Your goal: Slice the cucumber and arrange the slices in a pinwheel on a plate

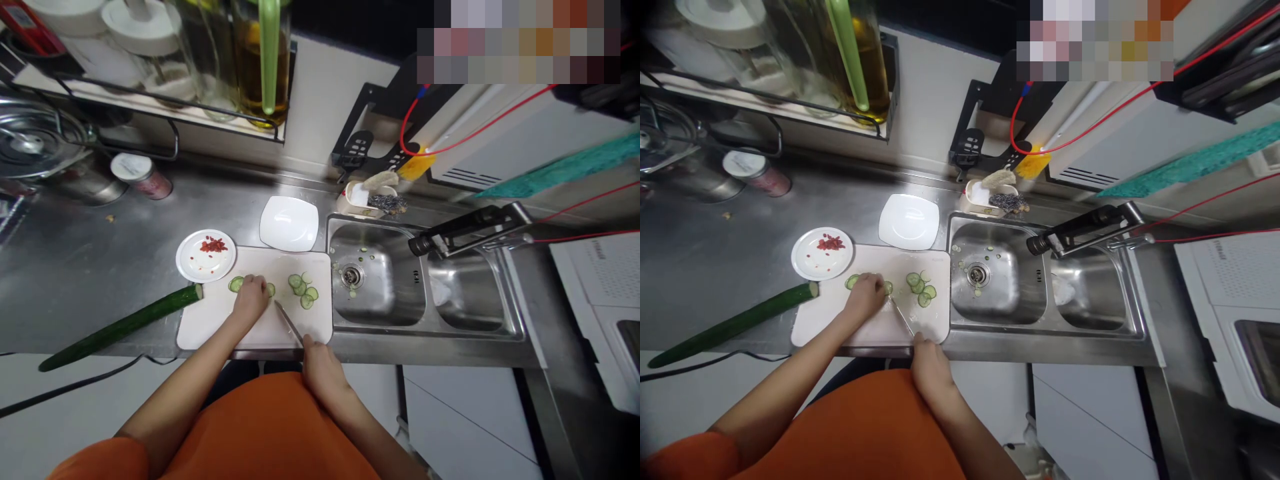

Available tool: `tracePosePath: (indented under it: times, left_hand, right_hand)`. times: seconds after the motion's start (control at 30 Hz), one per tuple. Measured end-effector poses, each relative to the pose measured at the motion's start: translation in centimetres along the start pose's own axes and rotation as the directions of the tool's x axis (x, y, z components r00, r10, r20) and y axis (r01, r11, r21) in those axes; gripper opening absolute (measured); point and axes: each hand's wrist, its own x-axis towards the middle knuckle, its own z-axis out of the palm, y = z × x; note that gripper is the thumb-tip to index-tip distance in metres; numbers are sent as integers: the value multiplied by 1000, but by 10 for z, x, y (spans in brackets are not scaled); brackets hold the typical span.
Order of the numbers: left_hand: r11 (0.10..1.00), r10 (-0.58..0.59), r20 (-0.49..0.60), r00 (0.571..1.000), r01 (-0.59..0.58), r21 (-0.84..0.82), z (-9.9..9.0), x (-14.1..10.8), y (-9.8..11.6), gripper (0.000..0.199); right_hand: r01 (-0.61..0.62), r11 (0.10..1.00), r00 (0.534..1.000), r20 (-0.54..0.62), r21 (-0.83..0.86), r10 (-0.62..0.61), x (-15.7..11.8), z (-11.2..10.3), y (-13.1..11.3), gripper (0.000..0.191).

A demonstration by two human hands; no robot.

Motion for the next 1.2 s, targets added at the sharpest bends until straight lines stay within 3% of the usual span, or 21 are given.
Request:
tracePosePath:
  times: [0.2, 0.5, 0.7, 0.8, 0.93, 1.07, 1.2]
  left_hand:
    - [992, -10, 47, 999, 16, -126, -7, -4, 0, 10]
    - [965, -199, -140, 970, 169, -199, -37, -15, -38, 8]
    - [984, -175, -227, 958, 160, -82, -36, -16, -54, 17]
    - [993, -109, -245, 963, 94, -71, -30, -16, -43, 23]
    - [986, 33, -131, 991, -54, -160, -15, -9, -8, 30]
    - [985, 55, -14, 998, -56, -161, 5, 6, 31, 33]
    - [991, 56, 73, 996, -47, -123, 20, 18, 47, 31]
  right_hand:
    - [-11, 1000, 1000, -16, 22, 12, -1, 0, 4, 38]
    - [-14, 1000, 1000, -14, 14, 15, 2, -2, 8, 35]
    - [-19, 1000, 1000, 1, 7, 19, 4, -2, 9, 35]
    - [-10, 1000, 1000, -9, 0, 10, 3, -1, 11, 37]
    - [-26, 1000, 999, -21, 9, 26, -2, -1, 13, 37]
    - [-50, 998, 998, -28, 23, 51, -6, -2, 14, 38]
    - [-57, 998, 997, -49, 35, 58, -8, 1, 17, 38]
